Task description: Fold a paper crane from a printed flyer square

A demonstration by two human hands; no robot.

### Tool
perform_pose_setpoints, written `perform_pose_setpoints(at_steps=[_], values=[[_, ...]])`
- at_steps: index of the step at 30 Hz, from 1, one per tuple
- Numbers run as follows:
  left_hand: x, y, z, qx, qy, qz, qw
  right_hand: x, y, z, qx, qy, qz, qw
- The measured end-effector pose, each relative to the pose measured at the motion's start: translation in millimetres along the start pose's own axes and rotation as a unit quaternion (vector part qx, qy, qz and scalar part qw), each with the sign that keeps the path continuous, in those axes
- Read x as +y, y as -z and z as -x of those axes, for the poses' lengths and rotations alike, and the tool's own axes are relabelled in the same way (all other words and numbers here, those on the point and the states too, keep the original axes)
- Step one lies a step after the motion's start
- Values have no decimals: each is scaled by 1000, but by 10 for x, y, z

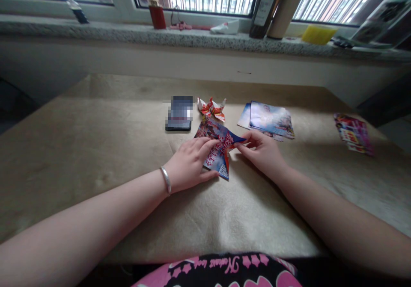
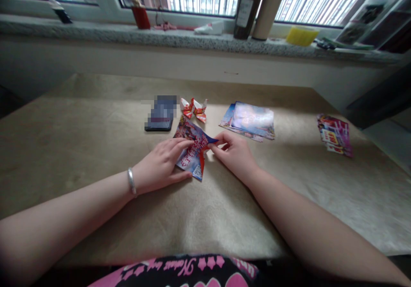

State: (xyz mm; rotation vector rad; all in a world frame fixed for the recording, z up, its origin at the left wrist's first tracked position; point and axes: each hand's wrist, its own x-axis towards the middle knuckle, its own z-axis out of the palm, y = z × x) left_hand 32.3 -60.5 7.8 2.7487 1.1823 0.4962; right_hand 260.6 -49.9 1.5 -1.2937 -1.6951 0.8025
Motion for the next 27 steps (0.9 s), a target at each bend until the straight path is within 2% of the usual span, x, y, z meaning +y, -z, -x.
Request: perform_pose_setpoints(at_steps=[6,12,16,21,27], values=[[-92,-16,-28,63,-65,9,996,-64,3,49,-8,40,56,998],[-63,43,-50,37,-122,-40,991,-95,12,64,-16,74,82,994],[-35,39,-55,42,-118,-43,991,-69,5,43,-18,59,76,995],[-28,18,-65,70,-80,-10,994,27,-11,-1,-17,0,-8,1000],[33,45,-78,60,-54,4,997,43,-7,-40,-12,-21,-34,999]])
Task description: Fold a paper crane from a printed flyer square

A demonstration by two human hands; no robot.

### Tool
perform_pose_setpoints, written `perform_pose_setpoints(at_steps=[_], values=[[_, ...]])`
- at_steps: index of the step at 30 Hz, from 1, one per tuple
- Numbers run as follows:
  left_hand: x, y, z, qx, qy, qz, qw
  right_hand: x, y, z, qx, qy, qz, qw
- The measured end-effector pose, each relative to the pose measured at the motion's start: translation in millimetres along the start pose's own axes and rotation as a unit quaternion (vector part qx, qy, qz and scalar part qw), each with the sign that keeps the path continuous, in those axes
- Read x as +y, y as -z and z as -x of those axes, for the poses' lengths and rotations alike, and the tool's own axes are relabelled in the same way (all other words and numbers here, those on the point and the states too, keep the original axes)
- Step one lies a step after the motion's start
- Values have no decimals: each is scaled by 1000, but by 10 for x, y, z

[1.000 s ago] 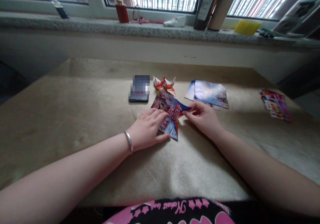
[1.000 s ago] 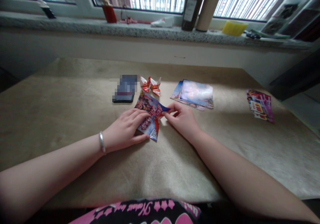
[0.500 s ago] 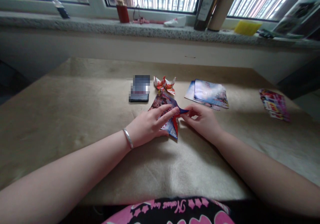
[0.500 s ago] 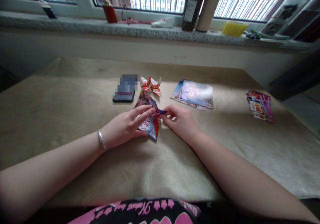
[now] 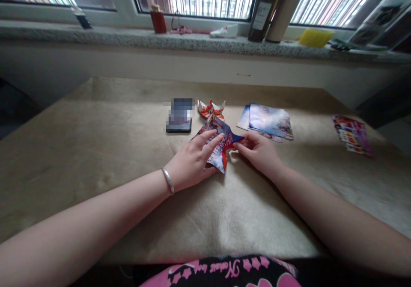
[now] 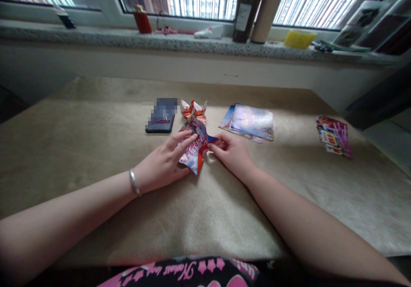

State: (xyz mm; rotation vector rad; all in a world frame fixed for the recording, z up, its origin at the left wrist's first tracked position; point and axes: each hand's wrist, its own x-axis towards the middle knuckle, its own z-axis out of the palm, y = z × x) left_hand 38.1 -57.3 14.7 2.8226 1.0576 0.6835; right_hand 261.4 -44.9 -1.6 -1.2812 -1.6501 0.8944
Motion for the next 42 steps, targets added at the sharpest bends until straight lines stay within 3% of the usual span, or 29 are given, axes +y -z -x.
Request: perform_pose_setpoints(at_steps=[5,12,27,34,42], values=[[1,-7,-89,1,-39,-31,999,-23,4,2,-14,-2,3,1000],[-42,-52,-101,47,-59,-77,994,-74,6,26,-27,89,52,994],[-65,-32,-102,57,-3,-76,995,-138,19,88,-41,187,111,975],[-72,-32,-136,65,-14,-77,995,-162,20,104,-44,155,105,981],[-103,-69,-155,110,-50,-97,988,-154,9,111,-48,145,92,984]])
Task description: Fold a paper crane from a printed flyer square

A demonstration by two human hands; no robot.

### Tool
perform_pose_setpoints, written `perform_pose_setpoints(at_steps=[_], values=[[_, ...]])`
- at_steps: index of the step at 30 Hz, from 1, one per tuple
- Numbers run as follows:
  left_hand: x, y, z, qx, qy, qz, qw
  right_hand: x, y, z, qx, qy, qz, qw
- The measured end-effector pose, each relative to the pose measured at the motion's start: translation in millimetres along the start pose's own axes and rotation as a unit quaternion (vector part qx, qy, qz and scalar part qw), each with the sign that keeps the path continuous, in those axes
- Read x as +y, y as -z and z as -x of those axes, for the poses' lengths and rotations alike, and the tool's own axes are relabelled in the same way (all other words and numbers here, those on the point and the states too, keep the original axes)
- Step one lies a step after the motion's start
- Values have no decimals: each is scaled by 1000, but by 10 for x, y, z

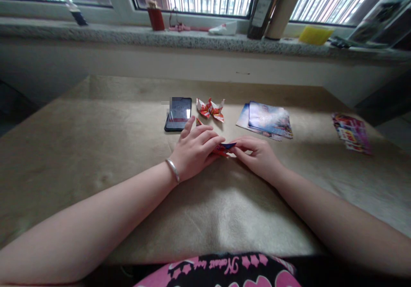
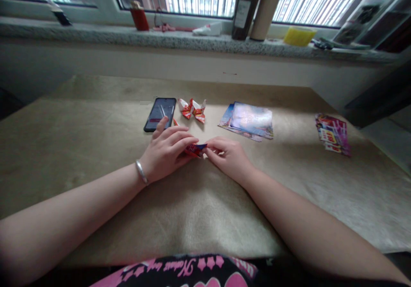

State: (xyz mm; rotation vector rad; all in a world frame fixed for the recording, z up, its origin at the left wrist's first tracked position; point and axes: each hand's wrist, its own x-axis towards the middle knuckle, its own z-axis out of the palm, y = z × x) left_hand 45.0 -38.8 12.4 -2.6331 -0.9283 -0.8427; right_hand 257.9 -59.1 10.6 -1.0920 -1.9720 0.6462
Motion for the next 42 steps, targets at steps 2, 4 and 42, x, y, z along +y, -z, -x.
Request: perform_pose_setpoints(at_steps=[2,4,42], values=[[-5,3,-7,7,4,15,1000,-26,5,5,-12,1,-18,1000],[-10,13,-13,11,18,38,999,-55,2,9,-23,-8,-48,999],[-30,50,-59,163,24,219,962,-110,56,-30,121,213,181,953]])
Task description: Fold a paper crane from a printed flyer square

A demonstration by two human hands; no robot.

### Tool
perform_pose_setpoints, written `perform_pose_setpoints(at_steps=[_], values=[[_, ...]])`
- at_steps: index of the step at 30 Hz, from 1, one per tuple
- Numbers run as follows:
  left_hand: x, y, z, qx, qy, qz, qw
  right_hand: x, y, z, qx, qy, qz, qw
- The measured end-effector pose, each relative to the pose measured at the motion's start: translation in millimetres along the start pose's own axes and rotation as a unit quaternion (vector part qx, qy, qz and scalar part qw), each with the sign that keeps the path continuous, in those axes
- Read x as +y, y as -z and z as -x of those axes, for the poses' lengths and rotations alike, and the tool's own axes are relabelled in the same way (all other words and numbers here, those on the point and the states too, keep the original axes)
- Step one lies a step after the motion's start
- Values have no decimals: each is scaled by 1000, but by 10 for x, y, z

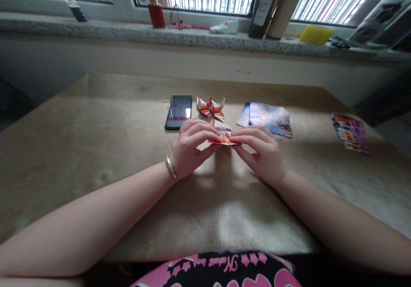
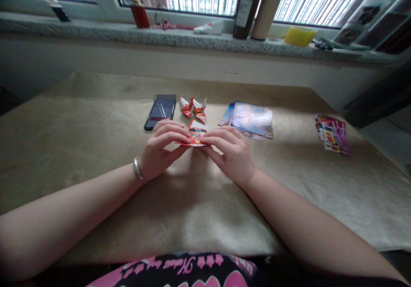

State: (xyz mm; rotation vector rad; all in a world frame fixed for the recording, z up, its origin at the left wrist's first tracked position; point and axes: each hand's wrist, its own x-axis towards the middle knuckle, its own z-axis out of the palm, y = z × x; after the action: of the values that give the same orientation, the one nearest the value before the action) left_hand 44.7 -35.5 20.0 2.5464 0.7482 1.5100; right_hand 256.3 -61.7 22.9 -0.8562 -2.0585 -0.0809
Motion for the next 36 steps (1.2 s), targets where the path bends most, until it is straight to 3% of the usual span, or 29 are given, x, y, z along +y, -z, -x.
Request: perform_pose_setpoints(at_steps=[8,36], values=[[-4,1,6,-40,41,-11,998,-13,13,-15,12,-19,-20,1000],[-6,-6,31,-13,39,4,999,-27,15,-24,34,-43,-58,997]])
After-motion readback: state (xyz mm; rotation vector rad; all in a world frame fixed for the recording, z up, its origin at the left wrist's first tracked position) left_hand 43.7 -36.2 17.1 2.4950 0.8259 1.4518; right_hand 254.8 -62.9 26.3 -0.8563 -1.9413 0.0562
